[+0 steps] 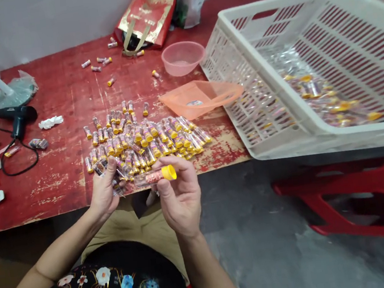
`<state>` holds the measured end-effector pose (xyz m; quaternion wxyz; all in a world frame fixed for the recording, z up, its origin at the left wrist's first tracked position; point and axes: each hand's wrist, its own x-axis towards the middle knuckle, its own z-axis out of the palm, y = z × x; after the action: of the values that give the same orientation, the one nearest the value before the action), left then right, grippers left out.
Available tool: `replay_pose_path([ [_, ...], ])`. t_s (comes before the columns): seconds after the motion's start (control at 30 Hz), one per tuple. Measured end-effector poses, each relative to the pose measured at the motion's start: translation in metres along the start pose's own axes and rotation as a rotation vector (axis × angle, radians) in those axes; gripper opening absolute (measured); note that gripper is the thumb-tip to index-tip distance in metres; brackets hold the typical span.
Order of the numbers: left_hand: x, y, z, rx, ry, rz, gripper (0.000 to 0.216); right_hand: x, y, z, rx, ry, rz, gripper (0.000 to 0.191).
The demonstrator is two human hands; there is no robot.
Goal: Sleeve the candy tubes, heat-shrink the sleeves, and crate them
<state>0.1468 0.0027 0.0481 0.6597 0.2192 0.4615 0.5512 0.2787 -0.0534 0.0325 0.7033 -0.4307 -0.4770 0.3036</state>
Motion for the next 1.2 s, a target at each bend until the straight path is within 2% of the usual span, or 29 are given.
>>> replay_pose_path([
  [0.17,-0.009,-0.001,0.003,-0.007,-0.060,-0.055,0.065,-0.009,0.003,0.010,-0.002,0.083,0.005,0.027],
  [0.3,-0.008,-0.003,0.002,-0.018,-0.080,-0.075,0.064,-0.015,0.005,0.007,-0.135,0.139,-0.132,0.028],
  [0.37,-0.008,-0.002,0.001,0.001,-0.098,-0.069,0.064,-0.020,0.005,0.003,-0.172,0.082,-0.203,0.029],
  [0.47,-0.008,0.003,-0.001,0.047,-0.150,-0.064,0.066,-0.027,0.005,-0.003,-0.175,-0.054,-0.191,0.035],
  [0.6,-0.013,0.009,-0.006,0.088,-0.204,-0.055,0.062,-0.033,0.007,-0.007,-0.256,-0.056,-0.170,0.049],
  [0.7,-0.017,0.009,-0.007,0.113,-0.224,-0.086,0.058,-0.033,0.008,-0.004,-0.274,-0.097,-0.164,0.051],
  [0.9,-0.022,0.000,-0.009,0.123,-0.264,-0.095,0.051,-0.028,0.010,0.004,-0.363,0.040,-0.139,0.049],
  [1.07,-0.023,-0.010,-0.014,0.127,-0.306,-0.058,0.058,-0.027,0.011,0.010,-0.385,0.166,-0.189,0.046],
  [1.2,-0.024,-0.013,-0.013,0.128,-0.328,-0.041,0.044,-0.025,0.011,0.013,-0.386,0.217,-0.206,0.042],
])
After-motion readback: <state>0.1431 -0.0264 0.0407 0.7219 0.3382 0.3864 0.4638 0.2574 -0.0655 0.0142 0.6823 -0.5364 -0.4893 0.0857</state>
